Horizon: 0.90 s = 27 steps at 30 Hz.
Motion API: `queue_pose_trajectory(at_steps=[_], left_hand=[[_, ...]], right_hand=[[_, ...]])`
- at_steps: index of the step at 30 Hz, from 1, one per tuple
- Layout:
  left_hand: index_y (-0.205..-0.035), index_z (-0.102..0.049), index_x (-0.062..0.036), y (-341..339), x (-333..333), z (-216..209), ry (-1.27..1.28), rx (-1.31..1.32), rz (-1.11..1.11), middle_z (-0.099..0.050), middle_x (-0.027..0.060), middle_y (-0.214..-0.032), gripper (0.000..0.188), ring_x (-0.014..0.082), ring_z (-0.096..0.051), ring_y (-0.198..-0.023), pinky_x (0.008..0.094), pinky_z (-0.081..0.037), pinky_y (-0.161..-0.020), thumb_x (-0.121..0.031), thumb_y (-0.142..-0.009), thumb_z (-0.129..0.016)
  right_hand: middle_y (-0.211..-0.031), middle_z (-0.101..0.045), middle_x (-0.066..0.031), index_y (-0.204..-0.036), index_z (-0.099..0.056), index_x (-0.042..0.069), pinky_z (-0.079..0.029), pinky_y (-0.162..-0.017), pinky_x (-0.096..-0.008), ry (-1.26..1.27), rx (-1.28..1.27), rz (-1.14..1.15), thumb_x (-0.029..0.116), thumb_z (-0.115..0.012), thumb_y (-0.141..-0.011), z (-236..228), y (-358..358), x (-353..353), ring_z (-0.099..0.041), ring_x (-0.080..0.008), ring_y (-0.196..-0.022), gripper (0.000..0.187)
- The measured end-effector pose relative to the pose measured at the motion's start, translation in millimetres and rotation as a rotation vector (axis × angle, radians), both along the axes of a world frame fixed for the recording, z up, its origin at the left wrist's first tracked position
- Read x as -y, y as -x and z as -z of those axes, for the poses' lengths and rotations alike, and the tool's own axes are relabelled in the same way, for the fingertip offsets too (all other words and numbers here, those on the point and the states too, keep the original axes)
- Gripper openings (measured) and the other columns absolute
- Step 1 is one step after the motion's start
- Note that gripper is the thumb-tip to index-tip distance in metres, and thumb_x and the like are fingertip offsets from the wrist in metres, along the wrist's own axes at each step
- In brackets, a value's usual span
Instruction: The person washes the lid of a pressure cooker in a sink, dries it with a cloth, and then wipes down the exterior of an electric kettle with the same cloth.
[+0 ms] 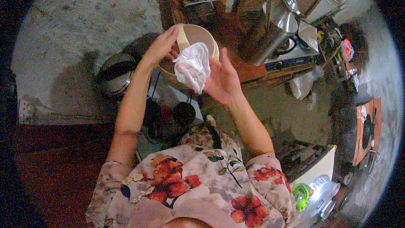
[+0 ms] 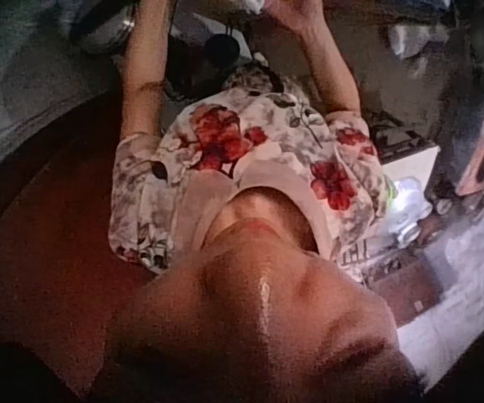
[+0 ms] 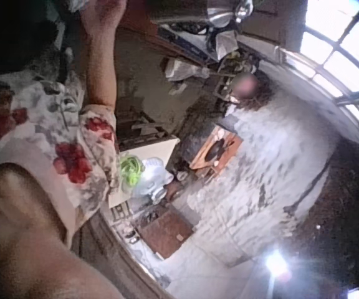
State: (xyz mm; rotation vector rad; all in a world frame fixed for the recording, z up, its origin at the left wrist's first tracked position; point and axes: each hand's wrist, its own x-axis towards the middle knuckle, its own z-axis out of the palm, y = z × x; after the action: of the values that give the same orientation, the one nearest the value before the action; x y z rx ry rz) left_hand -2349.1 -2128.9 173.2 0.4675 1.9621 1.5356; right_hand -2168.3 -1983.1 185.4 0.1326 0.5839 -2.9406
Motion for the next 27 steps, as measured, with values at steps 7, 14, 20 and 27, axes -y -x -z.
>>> queue_pose_trajectory(at_steps=[7,14,20,27], left_hand=[[-0.127,-0.050,-0.0028,-14.1,31.0,-13.2,-0.432,0.537,0.073,-0.063,0.0132,-0.096,0.063,0.0207,-0.065,-0.084,0.0347,-0.056,-0.074,-0.057,-0.096,-0.042],[-0.114,-0.059,0.0034,-20.1,32.0,1.5,-0.456,0.388,0.111,-0.065,0.0128,-0.101,0.038,0.0230,-0.067,-0.083,0.0357,-0.056,-0.076,-0.027,-0.092,-0.063],[-0.114,-0.058,0.0006,-21.8,30.6,21.4,-0.613,0.414,-0.025,-0.066,0.0127,-0.103,0.032,0.0238,-0.068,-0.084,0.0379,-0.058,-0.077,-0.022,-0.093,-0.061],[-0.115,-0.057,-0.0009,-20.9,27.1,33.4,-0.708,0.575,-0.069,-0.067,0.0137,-0.102,0.023,0.0248,-0.068,-0.088,0.0397,-0.057,-0.080,-0.011,-0.098,-0.045]], right_hand=[[-0.110,-0.065,-0.0086,-0.124,-0.053,0.003,-0.056,-0.081,-0.0368,-0.479,0.011,0.075,0.016,-0.054,-0.096,-16.2,56.2,-13.2,-0.066,-0.0209,-0.096,0.031],[-0.096,-0.070,-0.0075,-0.119,-0.062,0.004,-0.052,-0.072,-0.0276,-1.164,-0.187,0.015,0.019,-0.060,-0.094,-37.4,91.7,-31.0,-0.065,-0.0121,-0.082,0.029],[-0.111,-0.066,-0.0156,-0.120,-0.061,0.005,-0.050,-0.088,-0.0356,-2.109,-0.743,0.202,0.008,-0.065,-0.079,-62.8,89.9,-24.2,-0.063,-0.0271,-0.103,0.042],[-0.110,-0.065,-0.0145,-0.105,-0.069,0.007,-0.047,-0.091,-0.0380,-1.958,-0.633,0.505,0.017,-0.068,-0.080,-57.5,96.4,-29.8,-0.059,-0.0305,-0.109,0.027]])
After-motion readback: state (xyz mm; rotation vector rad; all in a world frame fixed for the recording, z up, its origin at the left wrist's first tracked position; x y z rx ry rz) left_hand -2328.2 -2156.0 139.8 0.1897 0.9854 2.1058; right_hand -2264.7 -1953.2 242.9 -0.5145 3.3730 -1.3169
